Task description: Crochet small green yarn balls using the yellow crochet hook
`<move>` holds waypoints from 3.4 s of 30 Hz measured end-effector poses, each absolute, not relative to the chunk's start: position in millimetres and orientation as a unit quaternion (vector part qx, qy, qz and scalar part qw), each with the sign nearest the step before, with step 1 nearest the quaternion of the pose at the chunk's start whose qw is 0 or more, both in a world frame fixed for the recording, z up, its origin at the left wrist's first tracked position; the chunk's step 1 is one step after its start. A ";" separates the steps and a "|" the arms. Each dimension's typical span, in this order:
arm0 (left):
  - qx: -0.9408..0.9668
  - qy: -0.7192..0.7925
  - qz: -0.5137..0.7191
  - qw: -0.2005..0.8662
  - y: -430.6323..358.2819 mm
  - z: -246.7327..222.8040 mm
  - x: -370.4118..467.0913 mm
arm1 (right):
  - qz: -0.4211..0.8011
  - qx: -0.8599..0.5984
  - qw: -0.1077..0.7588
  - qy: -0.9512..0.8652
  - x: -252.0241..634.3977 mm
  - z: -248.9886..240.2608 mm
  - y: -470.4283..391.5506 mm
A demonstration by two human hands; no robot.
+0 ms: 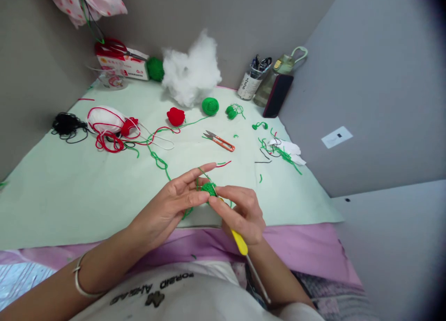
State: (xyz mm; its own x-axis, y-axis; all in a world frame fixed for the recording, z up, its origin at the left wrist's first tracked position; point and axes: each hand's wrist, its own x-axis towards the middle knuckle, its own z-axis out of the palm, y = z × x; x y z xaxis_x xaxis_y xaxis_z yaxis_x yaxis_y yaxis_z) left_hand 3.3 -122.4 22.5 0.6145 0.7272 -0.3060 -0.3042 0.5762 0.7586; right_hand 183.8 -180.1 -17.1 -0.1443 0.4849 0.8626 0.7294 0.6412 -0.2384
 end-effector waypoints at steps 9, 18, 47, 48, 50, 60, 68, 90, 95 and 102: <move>0.333 0.307 0.304 0.838 -119.9 25.8 2.4 | 0.116 -0.359 0.653 -0.656 180.7 -17.0 -174.8; 0.425 0.333 0.341 0.770 -120.0 20.7 1.4 | 0.164 -0.400 0.639 -0.637 187.1 -3.8 -183.4; 0.385 0.326 0.337 0.795 -125.9 15.4 4.9 | 0.325 -0.381 0.732 -0.461 166.8 -14.7 -173.6; 0.380 0.324 0.334 0.799 -125.0 16.2 4.3 | 0.324 -0.379 0.732 -0.464 168.5 -14.0 -173.5; 0.374 0.323 0.326 0.806 -123.1 18.1 2.9 | 0.329 -0.373 0.729 -0.470 173.0 -12.5 -173.8; 0.356 0.291 0.264 0.848 -114.5 19.4 -3.1 | 0.396 -0.366 0.688 -0.485 193.1 -6.7 -174.6; 0.323 0.256 0.246 0.877 -114.2 10.7 2.3 | 0.467 -0.382 0.672 -0.430 195.8 -3.8 -175.3; 0.334 0.247 0.232 0.879 -118.4 9.1 1.9 | 0.483 -0.353 0.671 -0.438 199.6 -2.5 -174.8; 0.386 0.242 0.249 0.854 -113.7 5.5 2.1 | 0.453 -0.347 0.684 -0.453 190.6 -5.0 -177.6; 0.466 0.309 0.270 0.784 -121.2 3.9 4.7 | 0.304 -0.403 0.672 -0.542 190.2 -3.5 -174.2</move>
